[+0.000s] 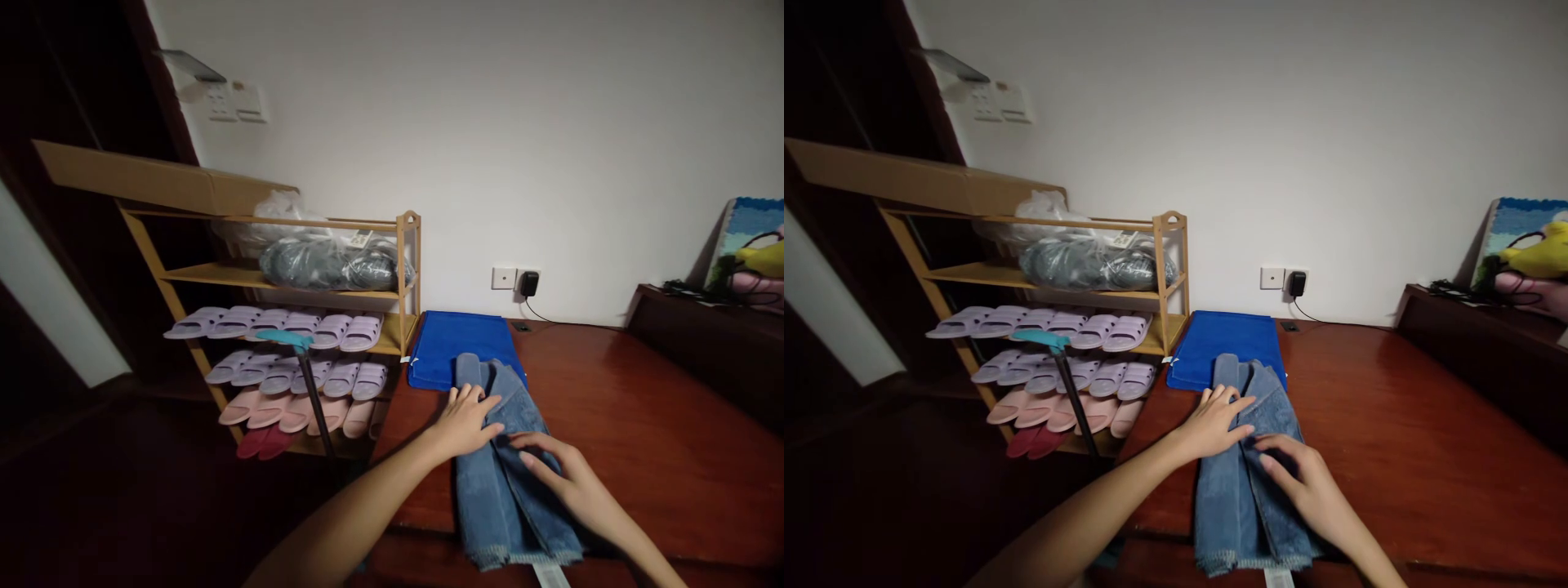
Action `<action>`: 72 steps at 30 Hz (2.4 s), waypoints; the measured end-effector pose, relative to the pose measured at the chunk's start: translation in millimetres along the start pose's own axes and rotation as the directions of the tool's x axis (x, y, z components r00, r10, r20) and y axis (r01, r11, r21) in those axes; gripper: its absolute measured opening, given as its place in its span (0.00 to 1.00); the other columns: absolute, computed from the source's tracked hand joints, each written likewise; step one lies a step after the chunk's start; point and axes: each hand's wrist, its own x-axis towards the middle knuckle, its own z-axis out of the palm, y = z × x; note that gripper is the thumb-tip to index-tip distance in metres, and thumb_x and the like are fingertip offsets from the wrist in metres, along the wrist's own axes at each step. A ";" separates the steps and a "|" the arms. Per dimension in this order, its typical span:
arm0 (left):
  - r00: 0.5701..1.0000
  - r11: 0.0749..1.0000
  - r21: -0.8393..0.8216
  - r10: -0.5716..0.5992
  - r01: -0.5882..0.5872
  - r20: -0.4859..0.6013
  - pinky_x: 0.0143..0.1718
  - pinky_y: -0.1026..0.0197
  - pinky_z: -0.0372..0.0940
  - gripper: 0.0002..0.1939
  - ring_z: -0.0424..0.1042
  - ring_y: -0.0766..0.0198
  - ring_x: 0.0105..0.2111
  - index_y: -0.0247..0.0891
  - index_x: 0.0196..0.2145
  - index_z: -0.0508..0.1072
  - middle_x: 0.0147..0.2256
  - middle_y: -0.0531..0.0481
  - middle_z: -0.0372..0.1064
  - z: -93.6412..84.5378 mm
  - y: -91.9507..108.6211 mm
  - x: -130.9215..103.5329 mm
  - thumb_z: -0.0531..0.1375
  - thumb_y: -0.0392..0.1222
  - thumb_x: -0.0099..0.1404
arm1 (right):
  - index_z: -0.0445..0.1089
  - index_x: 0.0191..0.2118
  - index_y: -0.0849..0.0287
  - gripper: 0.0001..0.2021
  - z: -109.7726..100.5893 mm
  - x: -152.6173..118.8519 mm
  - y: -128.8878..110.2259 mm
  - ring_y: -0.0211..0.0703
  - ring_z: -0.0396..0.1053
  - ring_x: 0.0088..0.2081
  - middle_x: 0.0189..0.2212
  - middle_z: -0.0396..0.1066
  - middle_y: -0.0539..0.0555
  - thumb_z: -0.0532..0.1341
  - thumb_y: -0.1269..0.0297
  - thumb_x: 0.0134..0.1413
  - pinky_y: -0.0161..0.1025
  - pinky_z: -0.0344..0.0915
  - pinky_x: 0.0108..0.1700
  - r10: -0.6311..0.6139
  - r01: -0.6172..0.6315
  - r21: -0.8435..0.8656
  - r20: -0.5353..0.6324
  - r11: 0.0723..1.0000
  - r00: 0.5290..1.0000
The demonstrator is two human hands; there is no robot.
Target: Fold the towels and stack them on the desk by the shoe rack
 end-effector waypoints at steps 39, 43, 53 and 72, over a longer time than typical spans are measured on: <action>0.925 0.885 -0.365 -0.357 0.290 -0.131 0.46 0.56 0.63 0.13 0.70 0.58 0.41 0.39 0.43 0.70 0.42 0.48 0.70 -44.6 -70.0 -70.7 0.57 0.41 0.60 | 0.65 0.56 0.52 0.24 -17.4 24.5 57.0 0.49 0.61 0.55 0.56 0.62 0.57 0.49 0.48 0.60 0.49 0.58 0.55 0.089 -0.170 -0.400 -0.212 0.901 0.973; 0.939 0.892 -0.362 -0.327 0.270 -0.107 0.56 0.53 0.57 0.17 0.66 0.56 0.51 0.41 0.49 0.68 0.49 0.45 0.67 -39.4 -65.2 -56.6 0.57 0.42 0.62 | 0.62 0.58 0.50 0.22 -23.7 59.0 61.3 0.48 0.57 0.58 0.59 0.59 0.55 0.46 0.53 0.62 0.50 0.56 0.56 0.082 -0.172 -0.428 -0.221 0.887 0.972; 0.941 0.907 -0.301 -0.330 0.296 -0.069 0.57 0.53 0.57 0.34 0.61 0.54 0.57 0.39 0.58 0.60 0.57 0.41 0.55 -20.3 -42.0 -44.1 0.60 0.28 0.53 | 0.62 0.52 0.63 0.22 -14.5 76.1 47.3 0.53 0.67 0.48 0.47 0.69 0.66 0.44 0.54 0.63 0.46 0.60 0.45 0.279 -0.394 -0.534 -0.285 0.748 0.917; 0.967 0.762 -0.606 -0.248 0.228 0.051 0.62 0.52 0.49 0.41 0.54 0.52 0.61 0.37 0.63 0.55 0.62 0.40 0.53 -22.9 -28.1 -33.1 0.61 0.31 0.52 | 0.58 0.44 0.58 0.12 -66.0 26.4 89.9 0.48 0.71 0.36 0.34 0.72 0.60 0.44 0.58 0.64 0.35 0.54 0.31 0.398 -0.480 -0.577 -0.273 0.661 0.876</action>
